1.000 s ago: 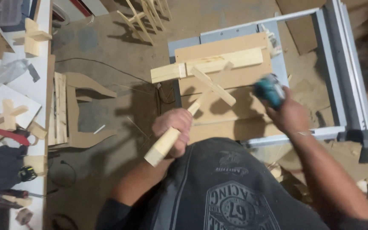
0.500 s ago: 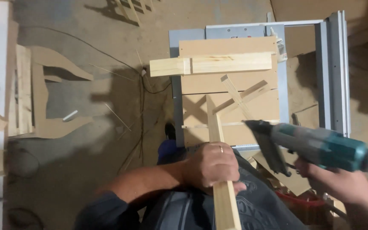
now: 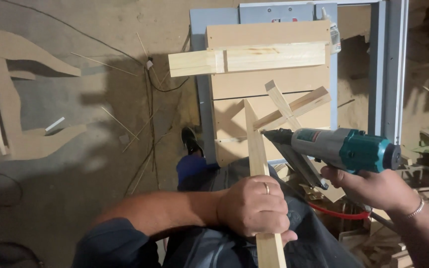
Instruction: Assembling wooden structures by aligning slats and fastening them with a pneumatic nail gun.
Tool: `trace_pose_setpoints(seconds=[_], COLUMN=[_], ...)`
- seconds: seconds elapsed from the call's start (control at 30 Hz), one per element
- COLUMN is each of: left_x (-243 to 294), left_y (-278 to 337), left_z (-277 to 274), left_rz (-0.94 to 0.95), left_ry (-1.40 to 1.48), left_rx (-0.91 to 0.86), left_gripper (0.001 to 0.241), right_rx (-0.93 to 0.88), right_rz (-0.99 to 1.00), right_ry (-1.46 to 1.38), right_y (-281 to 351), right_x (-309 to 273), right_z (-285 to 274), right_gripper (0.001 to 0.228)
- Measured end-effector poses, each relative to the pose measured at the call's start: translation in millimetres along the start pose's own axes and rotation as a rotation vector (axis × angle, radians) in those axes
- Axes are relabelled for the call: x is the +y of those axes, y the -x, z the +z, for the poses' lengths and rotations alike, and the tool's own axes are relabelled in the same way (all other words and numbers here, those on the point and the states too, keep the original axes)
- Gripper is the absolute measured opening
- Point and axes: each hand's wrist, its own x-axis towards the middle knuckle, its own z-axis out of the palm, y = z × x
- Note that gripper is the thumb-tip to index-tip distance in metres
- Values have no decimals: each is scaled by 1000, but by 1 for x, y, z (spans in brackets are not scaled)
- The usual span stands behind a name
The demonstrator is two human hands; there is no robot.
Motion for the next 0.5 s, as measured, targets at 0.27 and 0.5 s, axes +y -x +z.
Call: trace_pose_setpoints(seconds=[0.27,0.5], left_x=[-4,-4], left_y=[6,5], left_z=[-8,-15], left_rz=[36,34], left_ry=[16,38], left_rx=[33,30], left_gripper=[29,27], right_rx=[-17,-21], right_rz=[86,110], right_ry=[-38,-65], right_y=[-8,-13], right_x=[-24,-21], right_z=[-7,-9], right_gripper=[48,30])
